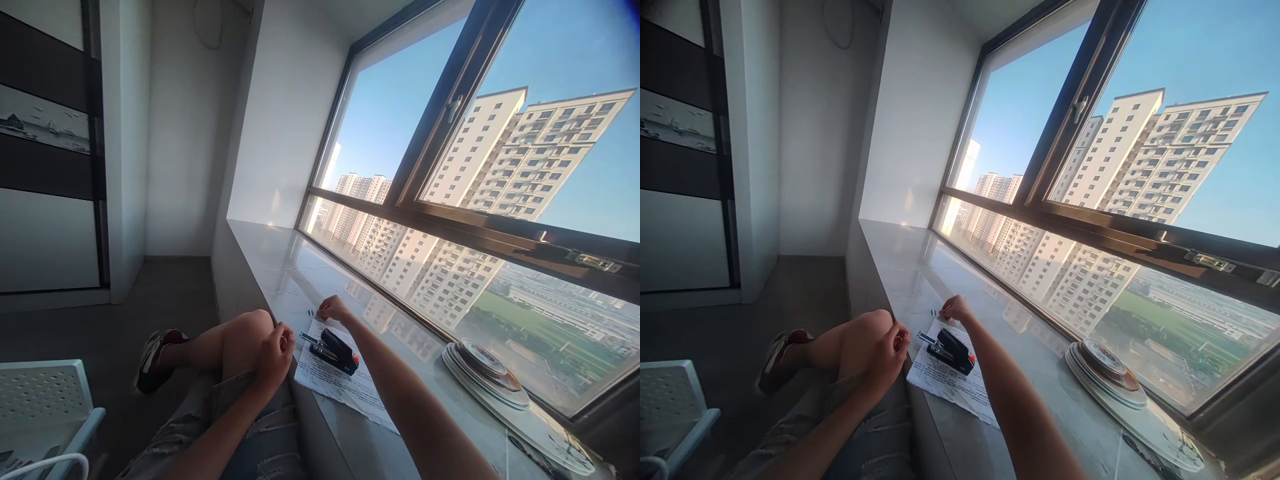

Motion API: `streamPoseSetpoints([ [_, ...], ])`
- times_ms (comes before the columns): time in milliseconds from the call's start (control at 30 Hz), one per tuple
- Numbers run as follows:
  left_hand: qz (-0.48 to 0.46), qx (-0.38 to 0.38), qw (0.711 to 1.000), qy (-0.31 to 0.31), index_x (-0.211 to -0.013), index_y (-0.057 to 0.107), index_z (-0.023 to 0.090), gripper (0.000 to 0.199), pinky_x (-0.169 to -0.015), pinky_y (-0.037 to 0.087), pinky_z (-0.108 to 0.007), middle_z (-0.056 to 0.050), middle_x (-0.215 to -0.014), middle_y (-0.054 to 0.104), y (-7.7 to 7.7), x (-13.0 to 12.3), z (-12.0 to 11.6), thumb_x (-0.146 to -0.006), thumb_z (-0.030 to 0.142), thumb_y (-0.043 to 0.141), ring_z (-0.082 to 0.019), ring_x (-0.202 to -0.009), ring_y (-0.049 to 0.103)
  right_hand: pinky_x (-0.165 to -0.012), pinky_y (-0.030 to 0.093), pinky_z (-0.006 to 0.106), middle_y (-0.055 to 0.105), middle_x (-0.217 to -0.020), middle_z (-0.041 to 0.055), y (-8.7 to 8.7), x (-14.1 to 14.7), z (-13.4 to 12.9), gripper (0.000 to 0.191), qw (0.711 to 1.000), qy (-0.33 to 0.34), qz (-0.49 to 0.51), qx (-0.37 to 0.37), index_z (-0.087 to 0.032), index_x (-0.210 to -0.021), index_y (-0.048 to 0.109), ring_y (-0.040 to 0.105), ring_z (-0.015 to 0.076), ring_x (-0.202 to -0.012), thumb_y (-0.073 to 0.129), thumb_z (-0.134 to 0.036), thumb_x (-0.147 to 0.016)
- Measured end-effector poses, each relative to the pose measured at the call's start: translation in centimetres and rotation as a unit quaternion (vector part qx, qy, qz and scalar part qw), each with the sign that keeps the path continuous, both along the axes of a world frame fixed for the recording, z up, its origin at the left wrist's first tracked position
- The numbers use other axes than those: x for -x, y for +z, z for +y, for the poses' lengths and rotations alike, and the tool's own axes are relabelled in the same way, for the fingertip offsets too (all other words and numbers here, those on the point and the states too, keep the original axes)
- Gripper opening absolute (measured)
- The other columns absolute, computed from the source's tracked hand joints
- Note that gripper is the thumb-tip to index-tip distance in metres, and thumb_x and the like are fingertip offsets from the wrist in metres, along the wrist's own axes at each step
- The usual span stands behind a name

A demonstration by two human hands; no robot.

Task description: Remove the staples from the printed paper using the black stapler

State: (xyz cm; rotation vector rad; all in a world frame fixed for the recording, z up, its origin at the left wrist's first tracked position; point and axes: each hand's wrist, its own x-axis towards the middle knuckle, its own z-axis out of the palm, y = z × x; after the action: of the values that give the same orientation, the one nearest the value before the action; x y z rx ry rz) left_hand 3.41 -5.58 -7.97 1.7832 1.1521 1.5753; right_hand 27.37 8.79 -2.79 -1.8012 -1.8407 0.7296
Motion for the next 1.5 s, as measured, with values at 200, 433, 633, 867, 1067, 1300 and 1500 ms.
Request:
streamPoseSetpoints([
  [200, 0.007, 0.003, 1.0, -0.006, -0.085, 0.053, 0.023, 0.024, -0.056, 0.04, -0.026, 0.001, -0.071, 0.058, 0.2, 0.1, -0.2, -0.099, 0.038, 0.043, -0.016, -0.059, 0.057, -0.083, 0.053, 0.034, 0.078, -0.079, 0.0072, 1.2, 1.6, -0.2, 0.013, 0.991, 0.013, -0.079, -0.105, -0.018, -0.078, 0.079, 0.073, 0.0222, -0.08, 0.076, -0.03, -0.081],
  [433, -0.013, 0.007, 1.0, -0.004, -0.084, 0.052, 0.023, 0.023, -0.057, 0.042, -0.025, 0.002, -0.069, 0.058, 0.1, 0.1, 0.0, -0.099, 0.038, 0.044, -0.016, -0.06, 0.059, -0.082, 0.049, 0.029, 0.075, -0.068, 0.0003, 2.0, 5.0, -0.5, 0.011, 0.978, 0.113, -0.139, -0.106, -0.02, -0.069, 0.079, 0.068, 0.0167, -0.067, 0.087, -0.022, -0.062],
  [633, -0.023, -0.016, 1.0, 0.002, -0.092, 0.057, 0.023, 0.021, -0.066, 0.05, -0.029, -0.002, -0.081, 0.065, 0.4, 0.2, -0.4, -0.099, 0.04, 0.047, -0.02, -0.074, 0.066, -0.07, 0.05, 0.025, 0.076, -0.07, 0.0013, 4.2, 6.4, -2.3, 0.014, 0.981, 0.099, -0.114, -0.119, -0.019, -0.077, 0.08, 0.069, 0.0169, -0.067, 0.076, -0.009, -0.068],
  [867, -0.033, -0.101, 0.994, 0.017, -0.122, 0.056, 0.025, 0.027, -0.094, 0.053, -0.041, -0.008, -0.12, 0.066, 0.3, 0.0, -0.2, -0.098, 0.039, 0.055, -0.023, -0.107, 0.065, -0.054, 0.046, 0.023, 0.073, -0.065, 0.0013, 6.7, 8.1, -9.1, 0.01, 0.986, 0.125, 0.002, -0.11, -0.019, -0.071, 0.079, 0.068, 0.0183, -0.063, 0.083, -0.026, -0.065],
  [1067, 0.008, -0.12, 0.993, -0.015, -0.111, 0.063, 0.025, 0.018, -0.088, 0.056, -0.037, -0.005, -0.107, 0.071, -0.2, 0.2, 0.0, -0.1, 0.036, 0.054, -0.023, -0.105, 0.068, -0.048, 0.035, 0.023, 0.072, -0.061, 0.0019, 6.1, 9.2, -12.9, 0.019, 0.989, 0.081, 0.051, -0.117, -0.018, -0.066, 0.076, 0.062, 0.015, -0.056, 0.084, -0.035, -0.067],
  [1300, 0.012, -0.109, 0.994, -0.024, -0.112, 0.064, 0.025, 0.02, -0.084, 0.056, -0.035, -0.006, -0.107, 0.072, -0.1, 0.0, -0.1, -0.1, 0.035, 0.051, -0.023, -0.1, 0.069, -0.052, 0.038, 0.023, 0.071, -0.061, 0.0016, 5.2, 9.7, -13.5, 0.02, 0.987, 0.063, 0.058, -0.134, -0.018, -0.065, 0.074, 0.062, 0.0159, -0.06, 0.084, -0.035, -0.07],
  [1500, -0.001, -0.105, 0.994, -0.031, -0.108, 0.063, 0.024, 0.019, -0.087, 0.055, -0.036, -0.007, -0.108, 0.068, 0.7, 0.3, 0.0, -0.1, 0.035, 0.05, -0.022, -0.098, 0.066, -0.081, 0.048, 0.033, 0.073, -0.087, 0.0045, 5.5, 7.8, -16.5, 0.018, 0.944, 0.056, -0.034, -0.323, -0.025, -0.087, 0.075, 0.063, 0.0213, -0.083, 0.073, -0.043, -0.086],
])
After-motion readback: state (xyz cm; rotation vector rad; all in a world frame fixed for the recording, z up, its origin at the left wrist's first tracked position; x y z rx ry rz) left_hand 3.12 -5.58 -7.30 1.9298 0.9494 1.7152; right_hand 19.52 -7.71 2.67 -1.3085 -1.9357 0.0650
